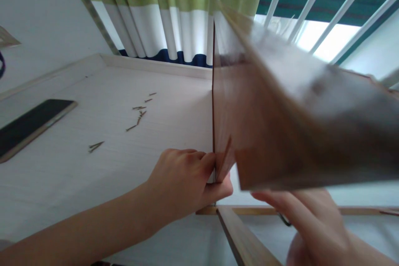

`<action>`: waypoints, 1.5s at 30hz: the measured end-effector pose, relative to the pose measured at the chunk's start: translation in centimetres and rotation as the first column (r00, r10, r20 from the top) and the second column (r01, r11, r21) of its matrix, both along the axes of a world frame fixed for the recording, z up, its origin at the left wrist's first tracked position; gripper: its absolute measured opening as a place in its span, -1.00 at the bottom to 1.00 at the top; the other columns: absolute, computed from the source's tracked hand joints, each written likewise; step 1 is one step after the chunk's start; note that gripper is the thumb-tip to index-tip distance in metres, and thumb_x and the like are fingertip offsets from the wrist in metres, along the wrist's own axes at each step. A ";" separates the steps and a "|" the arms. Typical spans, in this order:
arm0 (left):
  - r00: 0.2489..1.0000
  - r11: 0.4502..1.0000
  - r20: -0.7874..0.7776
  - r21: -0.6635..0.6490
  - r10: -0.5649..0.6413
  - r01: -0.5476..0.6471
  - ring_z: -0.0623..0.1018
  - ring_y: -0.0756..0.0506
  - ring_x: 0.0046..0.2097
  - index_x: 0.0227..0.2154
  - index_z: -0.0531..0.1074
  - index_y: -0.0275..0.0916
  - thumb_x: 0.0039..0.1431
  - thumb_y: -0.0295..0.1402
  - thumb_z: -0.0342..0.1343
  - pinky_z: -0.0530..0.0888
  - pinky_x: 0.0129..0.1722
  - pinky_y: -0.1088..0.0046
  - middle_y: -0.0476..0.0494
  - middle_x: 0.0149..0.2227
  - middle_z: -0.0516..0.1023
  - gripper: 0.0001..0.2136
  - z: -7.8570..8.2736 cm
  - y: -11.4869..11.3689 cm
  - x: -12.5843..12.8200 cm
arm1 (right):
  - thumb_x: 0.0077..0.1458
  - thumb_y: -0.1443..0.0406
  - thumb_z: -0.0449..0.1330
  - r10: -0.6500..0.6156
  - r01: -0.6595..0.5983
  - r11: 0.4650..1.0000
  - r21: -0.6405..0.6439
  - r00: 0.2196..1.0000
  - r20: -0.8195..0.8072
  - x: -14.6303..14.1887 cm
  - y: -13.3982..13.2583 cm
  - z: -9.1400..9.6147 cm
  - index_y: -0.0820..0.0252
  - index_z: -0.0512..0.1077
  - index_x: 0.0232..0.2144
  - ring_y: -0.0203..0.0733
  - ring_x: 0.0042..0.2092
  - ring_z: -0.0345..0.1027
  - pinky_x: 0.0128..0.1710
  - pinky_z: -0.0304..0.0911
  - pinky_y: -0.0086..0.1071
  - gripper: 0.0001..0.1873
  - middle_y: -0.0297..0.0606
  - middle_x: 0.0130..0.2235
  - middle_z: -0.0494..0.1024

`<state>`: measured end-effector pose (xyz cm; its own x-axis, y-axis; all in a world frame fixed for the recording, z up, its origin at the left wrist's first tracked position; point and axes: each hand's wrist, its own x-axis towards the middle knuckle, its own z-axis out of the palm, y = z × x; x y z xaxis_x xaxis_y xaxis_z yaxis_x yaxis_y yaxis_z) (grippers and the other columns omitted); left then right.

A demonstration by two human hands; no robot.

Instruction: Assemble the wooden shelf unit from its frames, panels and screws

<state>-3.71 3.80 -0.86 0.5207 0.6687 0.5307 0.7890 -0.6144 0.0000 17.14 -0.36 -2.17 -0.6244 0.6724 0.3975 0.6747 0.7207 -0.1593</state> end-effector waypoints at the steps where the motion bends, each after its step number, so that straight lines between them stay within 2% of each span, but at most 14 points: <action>1: 1.000 1.000 -0.002 0.006 0.002 -0.002 0.34 -0.01 -0.67 -0.72 0.24 -0.21 -0.06 -0.31 -0.01 0.14 -0.67 0.53 0.10 -0.79 0.27 -0.79 0.0 0.0 0.0 | 0.18 -0.01 -0.22 0.028 -0.029 1.000 0.010 1.000 0.006 -0.3 0.2 0.2 0.17 0.33 -0.25 -0.26 -0.45 0.28 -0.53 0.17 -0.42 -0.52 -0.23 -0.42 0.40; 5: 1.000 0.999 -0.025 0.040 -0.005 0.006 0.33 -0.02 -0.70 -0.76 0.16 -0.19 -0.04 -0.33 -0.04 0.16 -0.69 0.53 0.11 -0.82 0.23 -0.75 0.0 0.0 0.0 | 0.20 0.00 -0.23 0.099 -0.098 0.995 -0.012 0.986 0.137 -2.0 1.0 -0.1 0.21 0.29 -0.26 -0.25 -0.50 0.23 -0.63 0.02 -0.41 -0.52 -0.28 -0.47 0.38; 8: 1.000 0.996 -0.026 0.088 -0.008 0.010 0.35 -0.03 -0.70 -0.78 0.10 -0.17 -0.03 -0.33 -0.05 0.19 -0.69 0.49 0.10 -0.81 0.23 -0.73 -0.2 0.0 -0.1 | 0.23 0.15 -0.14 0.168 -0.157 0.985 -0.071 0.965 0.200 -2.9 1.2 -0.5 0.23 0.30 -0.31 -0.28 -0.49 0.22 -0.63 0.01 -0.42 -0.67 -0.30 -0.47 0.39; 10: 1.000 0.995 -0.029 0.101 -0.007 0.010 0.35 -0.04 -0.70 -0.77 0.09 -0.16 -0.03 -0.33 -0.05 0.20 -0.69 0.47 0.10 -0.81 0.23 -0.72 -0.3 0.0 -0.1 | 0.20 0.31 -0.09 0.191 -0.173 0.979 -0.106 0.962 0.196 -3.2 1.3 -0.7 0.24 0.32 -0.36 -0.30 -0.50 0.20 -0.62 0.01 -0.44 -0.79 -0.33 -0.47 0.39; 12: 1.000 0.995 -0.027 0.102 -0.002 0.005 0.35 -0.04 -0.70 -0.77 0.09 -0.16 -0.04 -0.32 -0.04 0.20 -0.69 0.46 0.10 -0.80 0.24 -0.73 -0.4 0.0 -0.1 | 0.16 0.41 -0.07 0.197 -0.171 0.974 -0.150 0.963 0.185 -3.3 1.3 -0.8 0.23 0.33 -0.38 -0.31 -0.50 0.19 -0.63 0.00 -0.45 -0.82 -0.34 -0.47 0.40; 15: 1.000 0.993 -0.008 0.114 0.004 -0.003 0.37 -0.04 -0.69 -0.76 0.10 -0.16 -0.05 -0.32 -0.03 0.19 -0.69 0.46 0.09 -0.80 0.25 -0.74 -0.4 0.1 0.0 | 0.11 0.40 -0.02 0.178 -0.141 0.967 -0.211 0.970 0.163 -3.3 1.2 -0.9 0.21 0.33 -0.37 -0.31 -0.48 0.19 -0.61 -0.03 -0.45 -0.87 -0.35 -0.44 0.41; 19: 1.000 0.994 0.008 0.106 0.003 -0.004 0.35 -0.03 -0.70 -0.78 0.09 -0.17 -0.07 -0.31 -0.02 0.18 -0.68 0.47 0.10 -0.82 0.22 -0.73 -0.3 0.0 0.0 | 0.05 0.39 0.03 0.110 -0.091 0.969 -0.231 0.991 0.071 -3.4 1.1 -1.3 0.18 0.31 -0.39 -0.31 -0.48 0.16 -0.61 -0.10 -0.44 -0.92 -0.37 -0.46 0.39; 23: 0.999 0.996 -0.040 0.085 0.016 -0.012 0.37 -0.03 -0.67 -0.76 0.13 -0.18 -0.06 -0.32 -0.02 0.18 -0.66 0.47 0.07 -0.78 0.29 -0.75 -0.1 -0.1 0.0 | 0.01 0.40 0.05 0.074 -0.065 0.957 -0.282 0.997 0.021 -3.5 0.9 -2.1 0.11 0.33 -0.37 -0.32 -0.42 0.21 -0.54 -0.04 -0.45 -0.88 -0.41 -0.40 0.40; 28: 0.999 0.995 -0.050 0.095 -0.006 0.010 0.35 -0.01 -0.68 -0.76 0.13 -0.19 -0.06 -0.34 -0.02 0.18 -0.65 0.48 0.08 -0.80 0.25 -0.75 0.0 -0.1 0.0 | 0.01 0.39 0.06 0.063 -0.060 0.952 -0.301 0.998 0.001 -3.6 0.5 -2.9 0.02 0.35 -0.29 -0.31 -0.33 0.25 -0.44 0.05 -0.47 -0.79 -0.42 -0.34 0.39; 36: 0.998 0.997 -0.056 0.071 0.007 -0.003 0.38 -0.03 -0.67 -0.76 0.14 -0.20 -0.06 -0.34 0.00 0.20 -0.66 0.50 0.07 -0.79 0.28 -0.75 -0.1 -0.1 0.0 | -0.06 0.44 -0.02 -0.036 0.019 0.974 -0.225 0.997 -0.074 -4.4 -0.5 -3.2 0.10 0.36 -0.32 -0.29 -0.38 0.23 -0.48 0.08 -0.45 -0.74 -0.35 -0.40 0.35; 40: 0.999 0.998 -0.042 0.069 -0.009 0.012 0.38 -0.03 -0.66 -0.77 0.13 -0.20 -0.06 -0.34 0.01 0.20 -0.66 0.50 0.06 -0.79 0.28 -0.73 0.0 -0.1 0.1 | -0.08 0.44 -0.02 -0.057 0.034 0.971 -0.239 0.994 -0.088 -4.6 -0.7 -3.2 0.10 0.36 -0.33 -0.28 -0.36 0.24 -0.45 0.10 -0.45 -0.74 -0.34 -0.39 0.35; 45: 1.000 1.000 0.005 0.023 -0.004 0.004 0.34 0.00 -0.68 -0.75 0.19 -0.20 -0.06 -0.34 -0.02 0.16 -0.66 0.50 0.08 -0.80 0.26 -0.78 0.0 0.0 0.1 | -0.06 0.44 0.00 -0.018 0.006 0.960 -0.280 0.999 -0.041 -4.2 -0.5 -3.2 0.08 0.33 -0.29 -0.28 -0.33 0.24 -0.42 0.12 -0.45 -0.74 -0.36 -0.35 0.38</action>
<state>-3.59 3.82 -0.83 0.5208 0.6542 0.5485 0.7864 -0.6177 -0.0099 12.89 -0.89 -5.33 -0.6025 0.7676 0.2185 0.6709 0.6354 -0.3822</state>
